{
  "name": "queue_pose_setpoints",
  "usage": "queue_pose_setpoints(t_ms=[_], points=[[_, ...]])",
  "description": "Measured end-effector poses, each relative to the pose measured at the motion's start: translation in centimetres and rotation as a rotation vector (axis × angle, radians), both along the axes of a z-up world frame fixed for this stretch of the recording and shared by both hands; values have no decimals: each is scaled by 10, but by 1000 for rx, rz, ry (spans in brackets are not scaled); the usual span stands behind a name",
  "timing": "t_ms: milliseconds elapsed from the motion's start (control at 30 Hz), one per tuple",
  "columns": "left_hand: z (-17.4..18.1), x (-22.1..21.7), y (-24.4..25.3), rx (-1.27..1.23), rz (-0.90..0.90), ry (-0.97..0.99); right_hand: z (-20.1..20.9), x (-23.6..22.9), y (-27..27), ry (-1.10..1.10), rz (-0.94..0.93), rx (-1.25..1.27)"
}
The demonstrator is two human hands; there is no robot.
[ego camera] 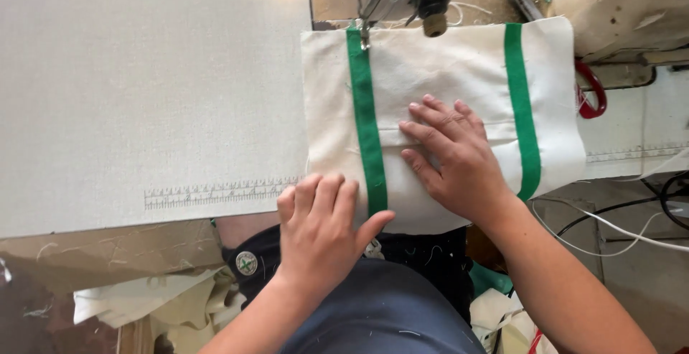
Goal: Sewing a green strap onto a white fabric bag using an industrial sewing machine and trimming with scissors.
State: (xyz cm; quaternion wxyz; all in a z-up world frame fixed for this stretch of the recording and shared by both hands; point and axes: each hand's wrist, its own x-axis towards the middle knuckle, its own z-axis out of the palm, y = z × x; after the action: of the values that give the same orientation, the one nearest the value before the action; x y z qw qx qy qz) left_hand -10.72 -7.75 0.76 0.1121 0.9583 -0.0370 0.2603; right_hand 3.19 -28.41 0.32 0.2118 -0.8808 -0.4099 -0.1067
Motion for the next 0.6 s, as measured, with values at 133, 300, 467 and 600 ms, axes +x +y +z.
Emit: queue_pose_setpoints(t_ms=[133, 300, 467, 600], points=[[-19, 15, -10, 103, 161, 146, 0, 0, 0, -29, 2, -33], [-16, 14, 8, -318, 27, 124, -16, 3, -3, 21, -58, 11], [46, -18, 12, -1135, 34, 532, -3, -1, -2, -33, 6, -14], [42, -60, -5, -1092, -262, 489, 20, -25, 6, -262, 80, -30]])
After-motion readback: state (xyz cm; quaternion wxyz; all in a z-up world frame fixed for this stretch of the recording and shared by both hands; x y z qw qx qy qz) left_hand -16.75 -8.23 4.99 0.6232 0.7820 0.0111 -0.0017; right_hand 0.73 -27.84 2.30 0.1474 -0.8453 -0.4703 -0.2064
